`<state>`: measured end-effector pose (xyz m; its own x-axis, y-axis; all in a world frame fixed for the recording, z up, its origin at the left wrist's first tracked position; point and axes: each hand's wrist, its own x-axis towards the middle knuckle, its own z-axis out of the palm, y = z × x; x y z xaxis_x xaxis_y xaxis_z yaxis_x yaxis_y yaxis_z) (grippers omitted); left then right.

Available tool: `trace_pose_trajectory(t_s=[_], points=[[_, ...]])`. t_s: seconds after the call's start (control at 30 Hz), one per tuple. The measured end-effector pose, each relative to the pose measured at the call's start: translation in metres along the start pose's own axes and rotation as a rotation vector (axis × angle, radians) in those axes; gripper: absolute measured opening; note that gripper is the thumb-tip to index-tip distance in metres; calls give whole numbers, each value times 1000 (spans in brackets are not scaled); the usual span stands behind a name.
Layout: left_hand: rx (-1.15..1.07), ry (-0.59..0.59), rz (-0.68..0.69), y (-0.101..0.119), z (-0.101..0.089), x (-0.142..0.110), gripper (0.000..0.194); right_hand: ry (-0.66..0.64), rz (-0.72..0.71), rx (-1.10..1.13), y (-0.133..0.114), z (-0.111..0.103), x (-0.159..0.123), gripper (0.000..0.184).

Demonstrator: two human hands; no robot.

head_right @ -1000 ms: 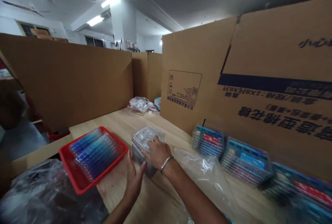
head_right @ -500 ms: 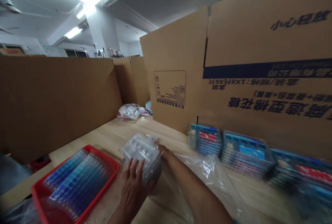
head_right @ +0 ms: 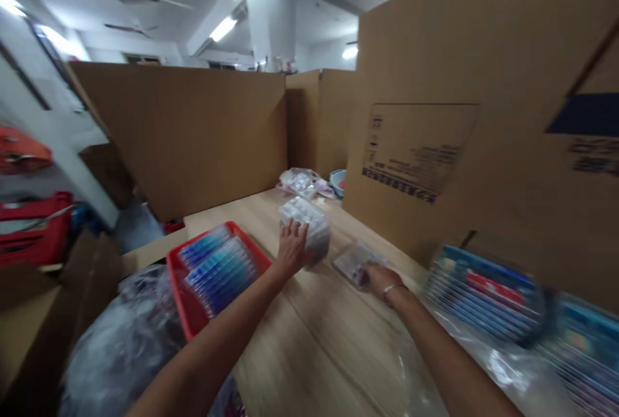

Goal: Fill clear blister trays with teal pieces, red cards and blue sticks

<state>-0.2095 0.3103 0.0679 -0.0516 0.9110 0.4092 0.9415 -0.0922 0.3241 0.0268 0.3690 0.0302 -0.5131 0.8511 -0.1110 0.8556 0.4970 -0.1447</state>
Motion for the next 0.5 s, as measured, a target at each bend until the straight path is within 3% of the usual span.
trace_pose_trajectory(t_s=[0.13, 0.23, 0.3, 0.37, 0.43, 0.5], points=[[0, 31, 43, 7, -18, -17, 83, 33, 95, -97, -11, -2, -8, 27], [-51, 197, 56, 1, -58, -62, 80, 126, 72, -31, -48, -6, -19, 25], [-100, 414, -83, -19, -91, -94, 68, 132, -66, 185, -88, -11, -26, 22], [-194, 591, -328, -50, -121, -118, 52, 70, -225, 504, -133, -16, -28, 19], [-450, 527, -636, -81, -139, -131, 29, 26, -245, 750, -177, -20, -22, 17], [-649, 454, -838, -102, -145, -136, 18, 11, -180, 885, -212, -22, -10, 17]])
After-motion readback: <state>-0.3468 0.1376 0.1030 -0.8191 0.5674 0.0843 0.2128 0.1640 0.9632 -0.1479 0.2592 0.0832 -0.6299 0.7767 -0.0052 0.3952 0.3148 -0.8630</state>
